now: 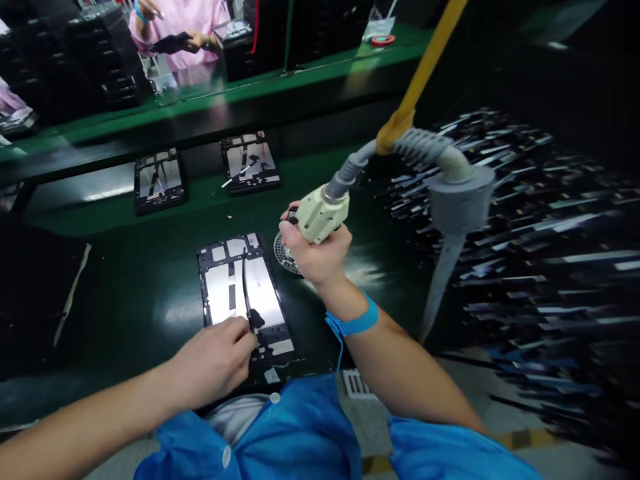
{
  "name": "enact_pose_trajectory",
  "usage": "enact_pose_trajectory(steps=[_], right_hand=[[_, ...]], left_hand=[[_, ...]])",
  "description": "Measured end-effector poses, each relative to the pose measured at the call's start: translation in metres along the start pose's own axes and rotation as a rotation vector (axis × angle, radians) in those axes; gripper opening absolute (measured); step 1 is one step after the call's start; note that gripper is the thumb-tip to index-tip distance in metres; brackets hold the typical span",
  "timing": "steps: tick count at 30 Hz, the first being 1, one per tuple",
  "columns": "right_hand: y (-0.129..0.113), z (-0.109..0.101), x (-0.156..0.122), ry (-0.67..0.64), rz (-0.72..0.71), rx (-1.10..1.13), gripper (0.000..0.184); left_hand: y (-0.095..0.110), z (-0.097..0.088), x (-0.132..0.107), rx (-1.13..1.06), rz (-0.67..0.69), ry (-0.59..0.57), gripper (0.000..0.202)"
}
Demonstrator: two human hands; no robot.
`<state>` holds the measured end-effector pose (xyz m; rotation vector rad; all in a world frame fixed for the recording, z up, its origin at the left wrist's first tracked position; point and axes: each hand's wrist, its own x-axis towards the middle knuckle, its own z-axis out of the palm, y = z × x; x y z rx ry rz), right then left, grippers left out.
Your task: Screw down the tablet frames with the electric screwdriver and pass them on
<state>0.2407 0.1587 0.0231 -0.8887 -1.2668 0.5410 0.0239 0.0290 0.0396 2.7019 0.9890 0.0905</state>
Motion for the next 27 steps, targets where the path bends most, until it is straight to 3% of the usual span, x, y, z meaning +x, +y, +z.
enact_pose_trajectory(steps=[4,6,13,18,21,27], right_hand=[[0.002,0.000,-0.001,-0.019,0.011,-0.013,0.018],[0.004,0.000,-0.001,-0.020,0.007,-0.008,0.019],[0.006,0.000,-0.002,-0.021,0.007,-0.035,0.021],[0.003,-0.001,0.000,-0.007,0.025,-0.066,0.018],[0.001,-0.002,0.000,0.001,0.031,-0.079,0.018],[0.005,-0.004,-0.003,-0.021,0.068,-0.097,0.021]], left_hand=[[0.011,0.040,-0.029,-0.037,0.085,0.288,0.028],[0.009,0.055,-0.036,-0.045,0.120,0.371,0.030],[0.014,0.071,-0.042,-0.033,0.070,0.435,0.031],[0.029,0.074,-0.040,-0.004,-0.165,0.469,0.033],[0.015,0.074,-0.034,-0.012,-0.246,0.440,0.034],[-0.053,0.057,0.002,-0.017,-0.127,0.458,0.023]])
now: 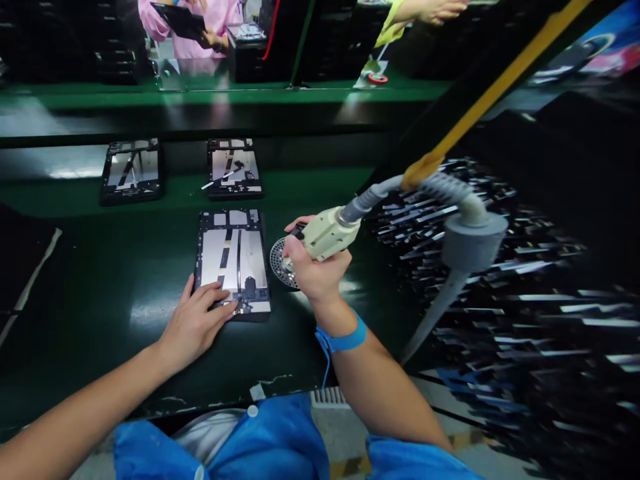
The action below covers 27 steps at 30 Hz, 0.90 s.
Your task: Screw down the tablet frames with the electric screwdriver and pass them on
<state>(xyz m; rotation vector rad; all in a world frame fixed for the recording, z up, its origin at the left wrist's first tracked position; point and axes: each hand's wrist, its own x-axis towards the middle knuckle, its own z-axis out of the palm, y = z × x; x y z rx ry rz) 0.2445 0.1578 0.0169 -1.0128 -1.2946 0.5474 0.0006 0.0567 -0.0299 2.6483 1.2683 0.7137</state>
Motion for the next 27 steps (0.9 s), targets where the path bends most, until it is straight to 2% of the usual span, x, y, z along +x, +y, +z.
enact_pose_trajectory(steps=[4,19,24,27], right_hand=[[0.003,0.002,-0.005,-0.014,0.023,0.014,0.021],[0.009,0.005,-0.009,0.019,0.034,0.021,0.023],[-0.012,0.008,-0.008,0.074,0.011,0.123,0.020],[-0.030,0.015,-0.017,0.009,0.007,0.214,0.019]], left_hand=[[-0.014,0.000,0.016,-0.046,0.038,0.007,0.024],[-0.009,0.000,0.014,-0.107,-0.029,-0.025,0.027],[-0.007,0.006,0.020,-0.124,-0.070,-0.019,0.027],[-0.007,0.008,0.024,-0.131,-0.072,-0.030,0.027]])
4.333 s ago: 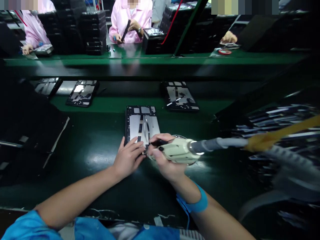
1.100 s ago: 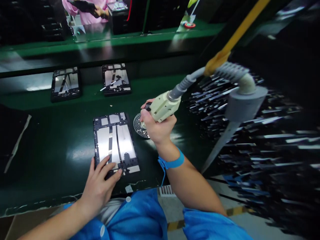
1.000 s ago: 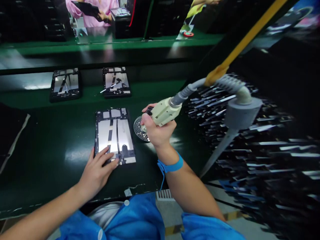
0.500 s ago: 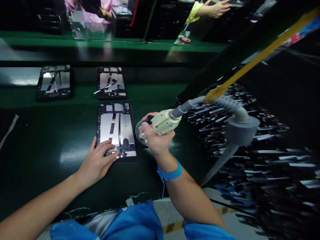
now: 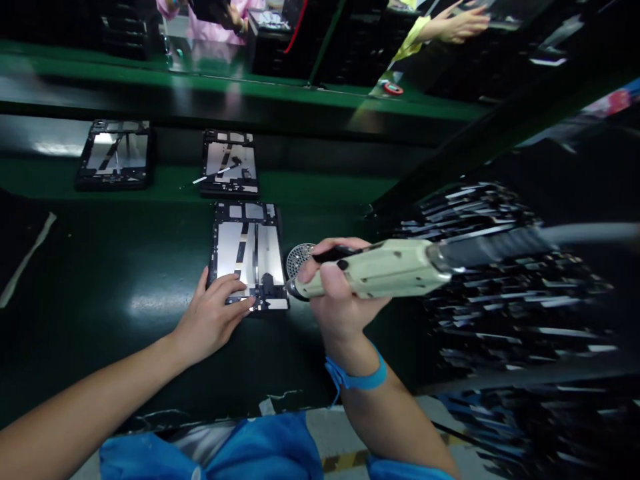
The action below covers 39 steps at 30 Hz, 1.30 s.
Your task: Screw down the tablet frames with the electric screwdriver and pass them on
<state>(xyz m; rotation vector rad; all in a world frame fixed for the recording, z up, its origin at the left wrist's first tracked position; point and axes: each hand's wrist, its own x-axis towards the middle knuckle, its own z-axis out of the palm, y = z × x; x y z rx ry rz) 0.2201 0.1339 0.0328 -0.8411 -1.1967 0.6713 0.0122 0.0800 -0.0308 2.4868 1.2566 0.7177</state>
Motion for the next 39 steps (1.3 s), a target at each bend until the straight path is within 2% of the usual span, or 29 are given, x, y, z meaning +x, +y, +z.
enact_pose_trajectory(steps=[4,7,13,23,26,30,32,39], right_hand=[[-0.007,0.012,-0.020,-0.201,0.062,-0.001,0.024],[-0.004,0.015,-0.030,-0.296,0.095,0.004,0.024],[0.001,0.015,-0.033,-0.316,0.092,-0.002,0.027],[-0.004,0.023,-0.034,-0.353,-0.060,-0.017,0.029],[-0.004,0.014,-0.024,-0.285,-0.038,-0.025,0.026],[0.005,-0.009,0.000,0.010,-0.045,-0.077,0.018],[0.014,-0.018,0.011,0.096,-0.039,-0.125,0.017],[0.032,-0.025,0.017,0.116,0.029,-0.274,0.018]], left_hand=[[-0.001,0.000,0.001,-0.004,-0.008,0.015,0.027],[0.000,-0.001,0.001,-0.004,-0.005,0.010,0.028],[0.001,-0.001,0.001,0.000,-0.009,-0.006,0.029],[0.000,-0.003,-0.001,-0.002,-0.008,-0.015,0.031],[-0.001,-0.002,-0.001,-0.001,0.000,-0.005,0.029],[-0.001,0.001,-0.002,-0.004,0.005,0.001,0.027],[-0.001,0.001,-0.002,-0.004,0.006,0.013,0.026],[-0.001,0.001,-0.002,0.011,0.027,0.036,0.025]])
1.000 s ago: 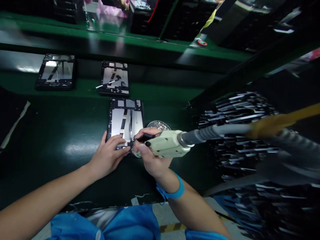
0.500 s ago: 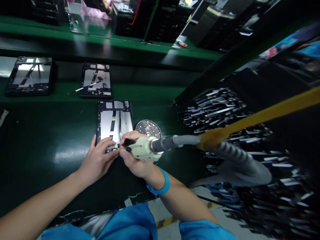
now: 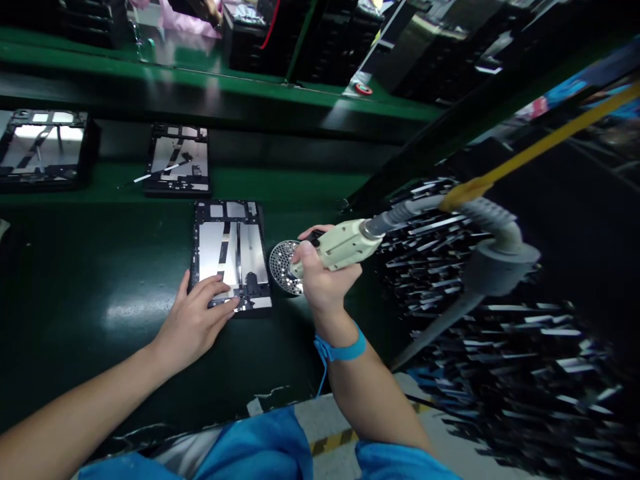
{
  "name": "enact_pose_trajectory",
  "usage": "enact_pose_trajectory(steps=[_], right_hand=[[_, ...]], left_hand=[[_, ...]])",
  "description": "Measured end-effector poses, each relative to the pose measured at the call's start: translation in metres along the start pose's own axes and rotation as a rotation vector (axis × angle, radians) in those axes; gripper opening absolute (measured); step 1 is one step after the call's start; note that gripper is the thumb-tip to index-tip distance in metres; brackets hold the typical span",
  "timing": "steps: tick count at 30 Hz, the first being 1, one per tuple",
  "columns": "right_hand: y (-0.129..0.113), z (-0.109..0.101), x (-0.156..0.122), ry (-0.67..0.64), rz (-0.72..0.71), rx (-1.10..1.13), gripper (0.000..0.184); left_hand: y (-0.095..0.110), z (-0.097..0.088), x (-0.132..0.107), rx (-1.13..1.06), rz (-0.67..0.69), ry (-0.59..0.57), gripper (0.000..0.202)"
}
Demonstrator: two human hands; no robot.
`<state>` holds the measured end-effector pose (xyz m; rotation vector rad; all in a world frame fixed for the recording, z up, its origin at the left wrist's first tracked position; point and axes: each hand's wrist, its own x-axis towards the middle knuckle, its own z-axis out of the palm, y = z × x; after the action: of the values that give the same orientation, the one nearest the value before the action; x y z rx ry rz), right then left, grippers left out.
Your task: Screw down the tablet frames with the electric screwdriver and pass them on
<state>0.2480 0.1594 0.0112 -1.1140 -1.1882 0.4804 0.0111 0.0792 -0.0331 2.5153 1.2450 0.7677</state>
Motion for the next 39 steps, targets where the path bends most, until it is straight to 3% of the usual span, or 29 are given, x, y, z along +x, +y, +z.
enact_pose_trajectory(steps=[11,17,21,39], right_hand=[[0.005,-0.002,0.001,0.017,-0.011,-0.042,0.021],[-0.012,0.002,0.002,0.047,-0.072,0.051,0.014],[-0.018,0.007,-0.001,0.001,-0.088,0.072,0.014],[0.000,0.012,-0.002,-0.010,-0.033,0.030,0.020]], left_hand=[[-0.001,0.001,-0.001,-0.017,0.001,0.002,0.026],[0.000,0.001,0.001,-0.077,-0.051,-0.009,0.026],[0.001,0.000,0.002,-0.099,-0.068,-0.008,0.028],[0.002,-0.004,0.002,-0.077,-0.066,-0.041,0.027]])
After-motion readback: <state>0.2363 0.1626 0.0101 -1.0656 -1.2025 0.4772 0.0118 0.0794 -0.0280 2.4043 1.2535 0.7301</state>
